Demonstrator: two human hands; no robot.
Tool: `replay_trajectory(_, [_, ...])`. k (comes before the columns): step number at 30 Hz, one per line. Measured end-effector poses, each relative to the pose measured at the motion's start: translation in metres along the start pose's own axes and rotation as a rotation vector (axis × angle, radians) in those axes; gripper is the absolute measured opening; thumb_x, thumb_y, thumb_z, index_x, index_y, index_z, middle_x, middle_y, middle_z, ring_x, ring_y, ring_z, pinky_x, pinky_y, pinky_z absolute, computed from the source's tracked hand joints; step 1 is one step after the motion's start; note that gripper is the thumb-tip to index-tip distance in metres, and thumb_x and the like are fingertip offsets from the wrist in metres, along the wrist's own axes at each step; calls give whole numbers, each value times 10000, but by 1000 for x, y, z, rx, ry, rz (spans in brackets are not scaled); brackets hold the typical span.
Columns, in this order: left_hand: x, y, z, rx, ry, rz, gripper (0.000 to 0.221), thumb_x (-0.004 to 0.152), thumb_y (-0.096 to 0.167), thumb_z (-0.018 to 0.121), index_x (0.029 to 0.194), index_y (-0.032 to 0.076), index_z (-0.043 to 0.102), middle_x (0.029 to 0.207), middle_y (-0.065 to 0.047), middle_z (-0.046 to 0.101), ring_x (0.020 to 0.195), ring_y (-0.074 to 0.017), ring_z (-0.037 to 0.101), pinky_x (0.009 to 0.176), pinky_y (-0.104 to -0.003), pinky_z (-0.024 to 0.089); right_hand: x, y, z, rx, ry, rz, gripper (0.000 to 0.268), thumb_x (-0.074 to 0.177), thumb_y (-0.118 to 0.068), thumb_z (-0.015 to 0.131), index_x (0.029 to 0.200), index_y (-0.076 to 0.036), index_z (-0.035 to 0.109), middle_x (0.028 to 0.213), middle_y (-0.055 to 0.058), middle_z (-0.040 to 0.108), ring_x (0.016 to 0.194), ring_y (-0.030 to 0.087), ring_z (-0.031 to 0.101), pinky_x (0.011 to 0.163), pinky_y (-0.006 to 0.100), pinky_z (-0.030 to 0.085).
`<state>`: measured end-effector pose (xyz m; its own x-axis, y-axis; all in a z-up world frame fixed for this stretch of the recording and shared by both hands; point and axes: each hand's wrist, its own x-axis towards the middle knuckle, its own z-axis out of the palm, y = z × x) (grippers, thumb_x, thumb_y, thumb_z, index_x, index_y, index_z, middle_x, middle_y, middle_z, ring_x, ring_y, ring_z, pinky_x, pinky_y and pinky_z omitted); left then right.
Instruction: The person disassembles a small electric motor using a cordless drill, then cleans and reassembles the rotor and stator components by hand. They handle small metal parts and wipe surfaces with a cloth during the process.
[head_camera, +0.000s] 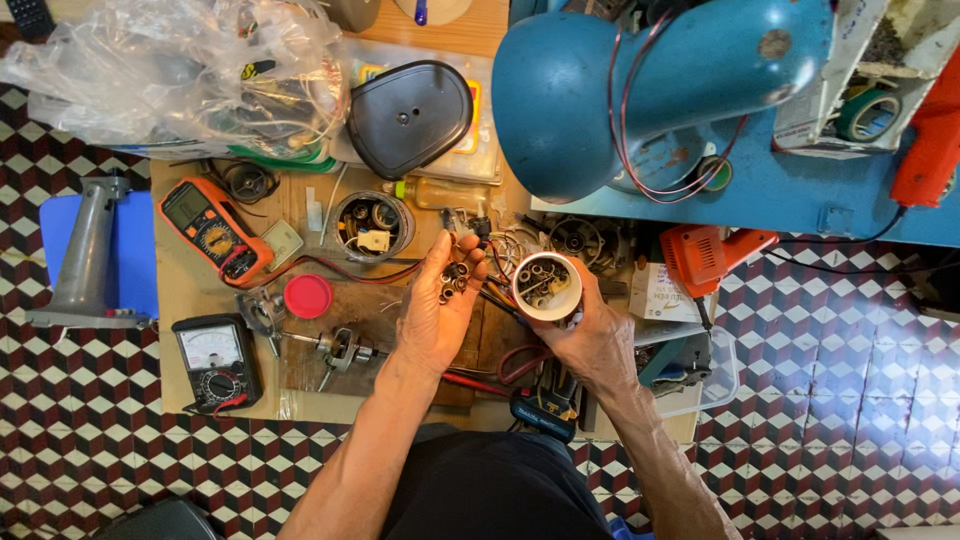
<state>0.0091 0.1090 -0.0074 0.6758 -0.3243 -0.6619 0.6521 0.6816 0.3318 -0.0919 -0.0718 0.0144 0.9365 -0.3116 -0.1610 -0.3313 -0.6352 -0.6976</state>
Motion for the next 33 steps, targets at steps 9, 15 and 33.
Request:
replay_trajectory(9, [-22,5,10,67,-93,147,194,1029,213,674,1127,48,703,1097,-83,718,1021,-162,670,957,-330,547,1,-17,24,-41,-34,-46,808,754,-367,858,1430,-99,505,1046,149,761,883,318,768,715,398,618])
replay_trajectory(15, [-32,10,23,75,-70,193,231,1057,228,599,1127,19,667,1093,-97,703,1020,-175,660,991,-355,542,6,-33,26,-46,-64,-54,738,769,-388,841,1392,-137,536,965,129,766,855,301,771,715,398,611])
replay_trajectory(33, [-35,19,16,-170,-75,190,182,1079,222,532,1113,51,586,1107,-145,688,1046,-227,656,1034,-393,525,5,-52,37,-78,-119,-51,655,808,-375,799,1367,-174,522,796,114,751,660,289,748,602,400,582])
